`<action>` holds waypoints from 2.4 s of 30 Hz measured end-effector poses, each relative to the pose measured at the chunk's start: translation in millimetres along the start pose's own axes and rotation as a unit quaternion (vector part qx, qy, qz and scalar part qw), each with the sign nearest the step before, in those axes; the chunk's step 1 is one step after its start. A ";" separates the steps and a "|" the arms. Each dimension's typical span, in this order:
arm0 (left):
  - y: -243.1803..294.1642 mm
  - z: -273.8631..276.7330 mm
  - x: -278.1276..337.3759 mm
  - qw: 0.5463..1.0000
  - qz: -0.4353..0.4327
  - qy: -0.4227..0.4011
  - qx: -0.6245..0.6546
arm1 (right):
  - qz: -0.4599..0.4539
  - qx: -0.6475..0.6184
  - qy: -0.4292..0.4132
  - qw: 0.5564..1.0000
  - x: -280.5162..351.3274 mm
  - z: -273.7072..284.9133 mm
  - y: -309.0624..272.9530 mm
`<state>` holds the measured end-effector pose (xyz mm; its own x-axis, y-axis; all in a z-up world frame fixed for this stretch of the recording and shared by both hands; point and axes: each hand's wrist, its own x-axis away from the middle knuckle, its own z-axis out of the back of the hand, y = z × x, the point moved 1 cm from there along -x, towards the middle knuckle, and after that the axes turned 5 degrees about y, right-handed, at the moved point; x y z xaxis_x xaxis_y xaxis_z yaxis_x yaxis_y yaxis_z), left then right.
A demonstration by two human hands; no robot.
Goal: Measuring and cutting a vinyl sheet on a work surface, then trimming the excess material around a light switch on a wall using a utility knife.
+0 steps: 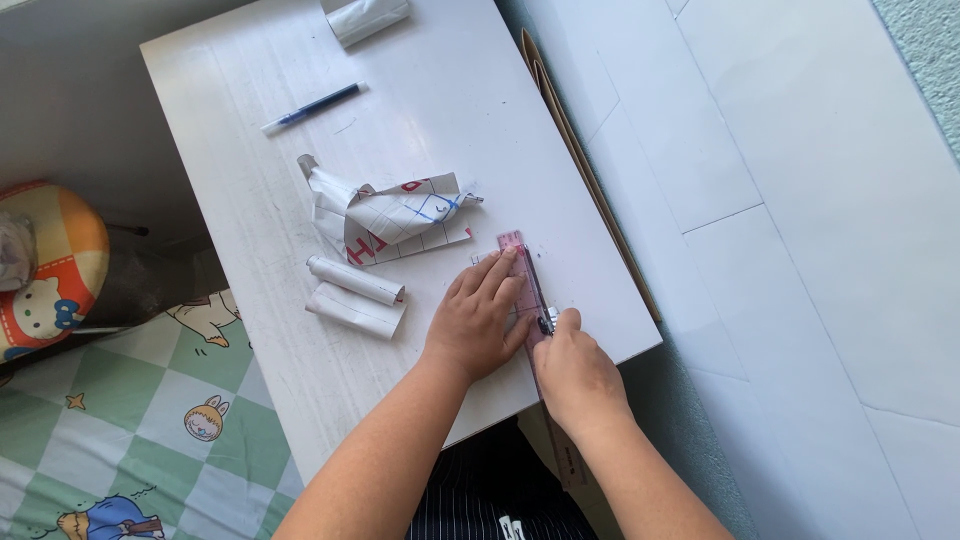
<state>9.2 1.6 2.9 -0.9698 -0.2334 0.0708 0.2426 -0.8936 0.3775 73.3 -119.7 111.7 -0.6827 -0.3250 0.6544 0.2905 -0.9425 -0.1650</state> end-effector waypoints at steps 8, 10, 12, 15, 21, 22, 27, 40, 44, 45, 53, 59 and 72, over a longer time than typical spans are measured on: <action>-1.7 -5.1 -0.6 1.000 -0.004 0.005 -0.002 | 0.005 0.000 0.000 1.000 0.2 2.5 -1.0; -2.7 -6.5 -0.4 1.000 -0.004 0.005 0.001 | 0.003 -0.001 -0.009 1.000 -1.1 2.0 -1.7; -3.2 -6.4 -1.7 1.000 -0.007 0.013 -0.006 | 0.007 -0.008 0.007 1.000 -8.2 1.0 -1.9; -1.4 -4.8 -0.3 1.000 -0.004 0.010 0.000 | 0.007 -0.011 0.009 1.000 -2.6 3.6 -3.1; -2.4 -6.3 -0.3 1.000 -0.008 0.018 0.000 | 0.007 -0.008 0.006 1.000 -0.9 7.5 -6.7; -2.3 -7.6 -0.3 1.000 -0.008 0.020 -0.001 | 0.008 -0.009 0.008 1.000 -3.7 5.1 -4.6; -2.0 -6.7 0.5 1.000 -0.008 0.018 -0.004 | 0.007 -0.015 0.011 1.000 -2.3 -3.6 2.1; -1.2 -7.4 1.4 1.000 -0.004 0.012 -0.008 | 0.006 -0.011 0.009 1.000 -3.5 -5.8 6.2; -0.4 -5.7 0.4 1.000 -0.002 0.012 -0.003 | 0.012 -0.016 0.023 1.000 -16.9 -12.7 14.3; -0.5 -5.9 0.6 1.000 -0.002 0.014 -0.004 | 0.010 -0.014 0.026 1.000 -20.0 -15.2 16.4; -3.4 -10.8 1.4 0.999 0.004 0.030 -0.008 | 0.020 -0.038 0.030 0.999 -10.2 -13.6 22.5; -11.8 -24.6 5.9 0.995 0.047 0.083 -0.010 | 0.021 -0.090 0.098 0.991 -14.7 -3.0 31.2; -3.2 -9.1 8.2 0.987 -0.004 0.142 -0.069 | 0.051 -0.009 0.160 0.986 -40.1 11.2 24.1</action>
<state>0.6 -0.9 -6.1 -0.9305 -0.3065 -0.2004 0.2551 -0.9352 0.2456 115.2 -128.5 89.7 -0.8281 -0.4227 0.3682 0.3584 -0.9043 -0.2321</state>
